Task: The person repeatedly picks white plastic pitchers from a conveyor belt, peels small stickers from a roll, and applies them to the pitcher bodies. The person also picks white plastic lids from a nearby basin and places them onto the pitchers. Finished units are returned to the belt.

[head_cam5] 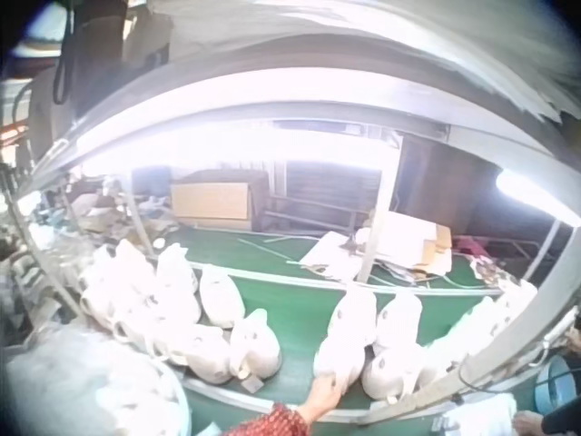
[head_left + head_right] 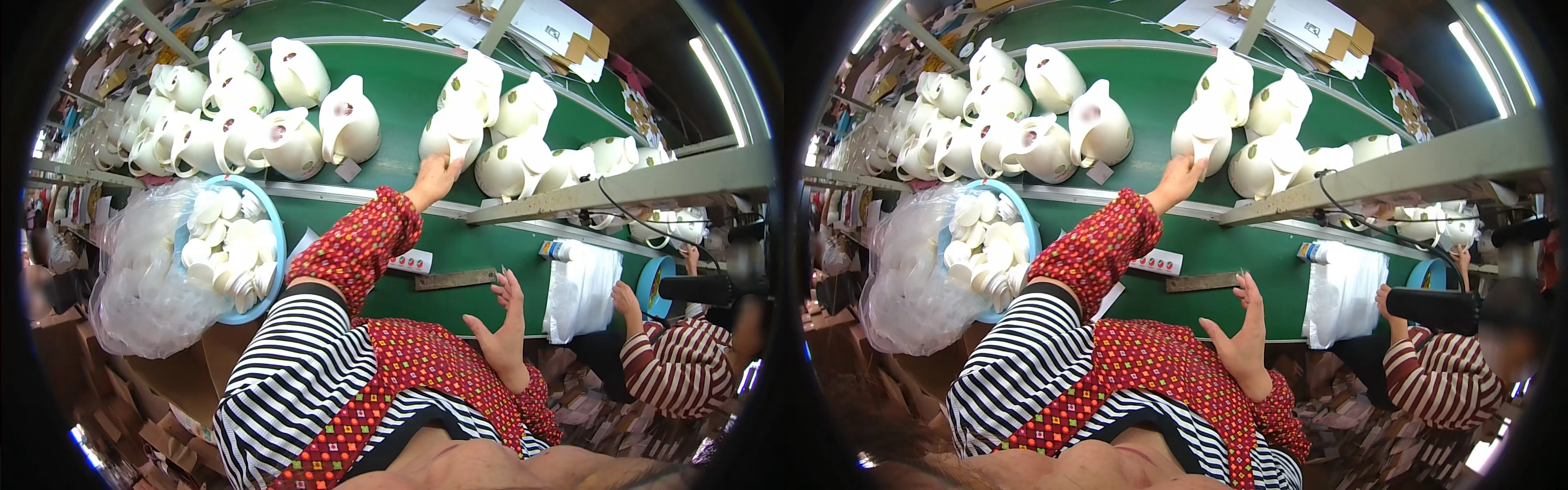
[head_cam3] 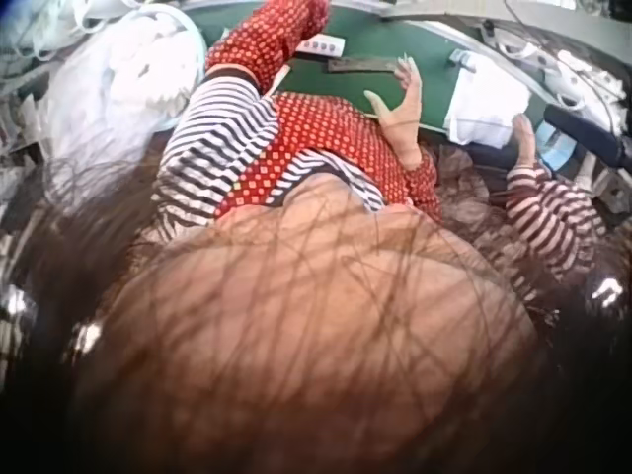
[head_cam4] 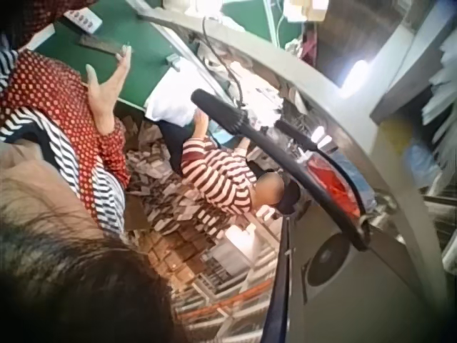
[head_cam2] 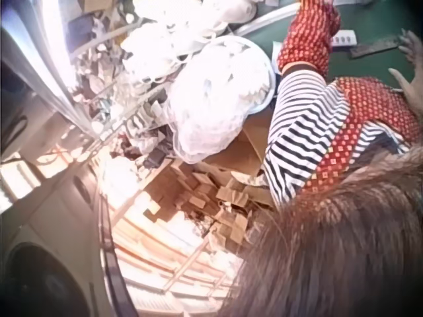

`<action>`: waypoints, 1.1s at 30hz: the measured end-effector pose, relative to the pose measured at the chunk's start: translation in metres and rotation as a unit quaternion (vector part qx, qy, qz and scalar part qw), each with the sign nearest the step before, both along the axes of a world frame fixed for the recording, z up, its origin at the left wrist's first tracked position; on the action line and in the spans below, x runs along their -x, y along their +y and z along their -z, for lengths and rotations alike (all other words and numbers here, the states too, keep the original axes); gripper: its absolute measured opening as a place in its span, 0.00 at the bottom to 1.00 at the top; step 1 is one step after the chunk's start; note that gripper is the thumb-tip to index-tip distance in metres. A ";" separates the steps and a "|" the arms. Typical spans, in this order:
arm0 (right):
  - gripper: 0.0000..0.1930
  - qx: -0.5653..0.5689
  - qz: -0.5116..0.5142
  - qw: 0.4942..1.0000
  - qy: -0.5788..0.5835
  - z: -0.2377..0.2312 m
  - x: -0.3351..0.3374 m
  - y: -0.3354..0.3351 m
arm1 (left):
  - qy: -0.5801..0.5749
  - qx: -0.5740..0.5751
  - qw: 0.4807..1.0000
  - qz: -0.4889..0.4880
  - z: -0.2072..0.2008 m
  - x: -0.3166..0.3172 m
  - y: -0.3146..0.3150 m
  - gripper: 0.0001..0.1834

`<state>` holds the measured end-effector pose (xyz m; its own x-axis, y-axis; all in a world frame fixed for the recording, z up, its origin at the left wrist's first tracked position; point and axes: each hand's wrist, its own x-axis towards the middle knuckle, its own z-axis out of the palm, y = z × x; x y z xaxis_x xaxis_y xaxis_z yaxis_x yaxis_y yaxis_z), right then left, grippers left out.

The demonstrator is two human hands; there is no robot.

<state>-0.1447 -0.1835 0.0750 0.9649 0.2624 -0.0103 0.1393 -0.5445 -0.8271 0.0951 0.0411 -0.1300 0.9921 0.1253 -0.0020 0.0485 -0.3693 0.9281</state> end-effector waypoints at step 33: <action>0.35 -0.408 -0.310 0.773 0.373 -0.064 0.013 0.106 | 0.290 0.771 0.567 -0.002 -0.175 0.202 0.097 0.12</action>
<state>-0.1578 -0.0772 0.1390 0.4555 0.8856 -0.0910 -0.5177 0.1804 -0.8363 -0.1065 0.1386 0.0453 0.7681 -0.4662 -0.4391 0.5085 0.8607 -0.0243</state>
